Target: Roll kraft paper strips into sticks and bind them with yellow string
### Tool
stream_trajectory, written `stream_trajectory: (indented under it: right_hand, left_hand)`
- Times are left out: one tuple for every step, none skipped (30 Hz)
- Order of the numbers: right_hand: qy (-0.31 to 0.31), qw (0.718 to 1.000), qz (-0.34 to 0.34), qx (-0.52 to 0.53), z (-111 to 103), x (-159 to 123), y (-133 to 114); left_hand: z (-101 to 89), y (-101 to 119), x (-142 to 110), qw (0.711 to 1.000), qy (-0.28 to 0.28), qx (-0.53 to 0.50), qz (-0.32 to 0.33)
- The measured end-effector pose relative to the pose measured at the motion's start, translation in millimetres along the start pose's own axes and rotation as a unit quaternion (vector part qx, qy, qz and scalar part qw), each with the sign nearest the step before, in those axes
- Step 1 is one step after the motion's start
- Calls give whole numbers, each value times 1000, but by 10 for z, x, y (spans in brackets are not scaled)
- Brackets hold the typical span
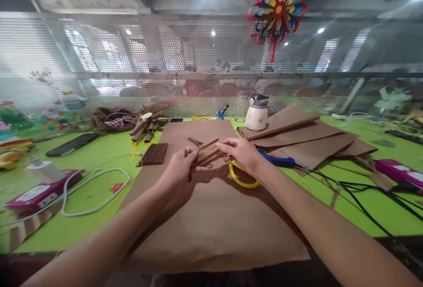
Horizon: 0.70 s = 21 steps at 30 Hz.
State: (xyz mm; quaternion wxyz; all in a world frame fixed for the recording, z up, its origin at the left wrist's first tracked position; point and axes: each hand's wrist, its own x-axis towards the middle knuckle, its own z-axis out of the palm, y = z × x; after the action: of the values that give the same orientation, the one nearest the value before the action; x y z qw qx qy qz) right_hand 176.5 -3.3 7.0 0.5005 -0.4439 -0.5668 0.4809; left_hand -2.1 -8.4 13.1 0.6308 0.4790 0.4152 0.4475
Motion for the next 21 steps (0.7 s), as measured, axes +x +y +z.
stream_trajectory:
  right_hand:
    - [-13,1000,6,16,25,-19,29]
    - [-26,999,13,36,49,-39,57]
    - [-37,997,19,59,69,-58,82]
    - [-43,995,22,82,84,-74,100]
    - [-44,993,21,104,91,-84,108]
    - [-39,992,18,121,89,-90,107]
    - [-32,991,14,132,76,-92,98]
    - [-25,990,10,138,52,-93,81]
    - [-21,990,9,141,19,-93,61]
    - [-23,990,11,142,-21,-96,39]
    - [-28,990,15,140,-66,-102,18]
    - [-37,990,20,132,-112,-112,0]
    - [-49,991,29,120,-157,-125,-16]
    - [-62,992,39,103,-196,-140,-29]
    - [-77,993,50,78,-228,-156,-39]
    - [-90,993,58,44,-251,-170,-48]
    - [-103,993,64,6,-264,-182,-55]
    - [-116,991,66,-31,-267,-190,-62]
    - [-129,988,63,-64,-261,-194,-69]
    - [-140,984,56,-90,-249,-194,-76]
    - [-148,982,47,-108,-232,-192,-84]
  left_hand:
    - [7,5,-6,1000,3,-12,-5]
    - [13,6,-11,1000,1,-29,-12]
    - [19,3,-15,999,-5,-46,-19]
    - [24,-2,-19,998,-18,-59,-29]
    - [27,-9,-21,996,-37,-66,-42]
    - [27,-15,-22,994,-60,-66,-56]
    - [24,-17,-21,993,-78,-57,-65]
    - [16,-16,-16,994,-84,-38,-62]
    - [2,-9,-6,996,-74,-13,-48]
    - [-18,4,9,998,-52,14,-26]
    - [-44,22,29,999,-21,43,2]
    - [-74,43,54,997,10,68,28]
    - [-106,64,80,995,30,86,47]
    - [-137,85,107,992,39,103,61]
    - [-162,101,130,988,39,117,88]
    - [-180,112,148,984,27,135,110]
    - [-186,117,158,979,12,157,126]
    - [-180,117,158,974,-2,180,137]
    - [-164,112,147,968,-27,206,140]
    - [-141,105,128,963,-51,228,137]
    - [-114,96,102,957,-78,247,132]
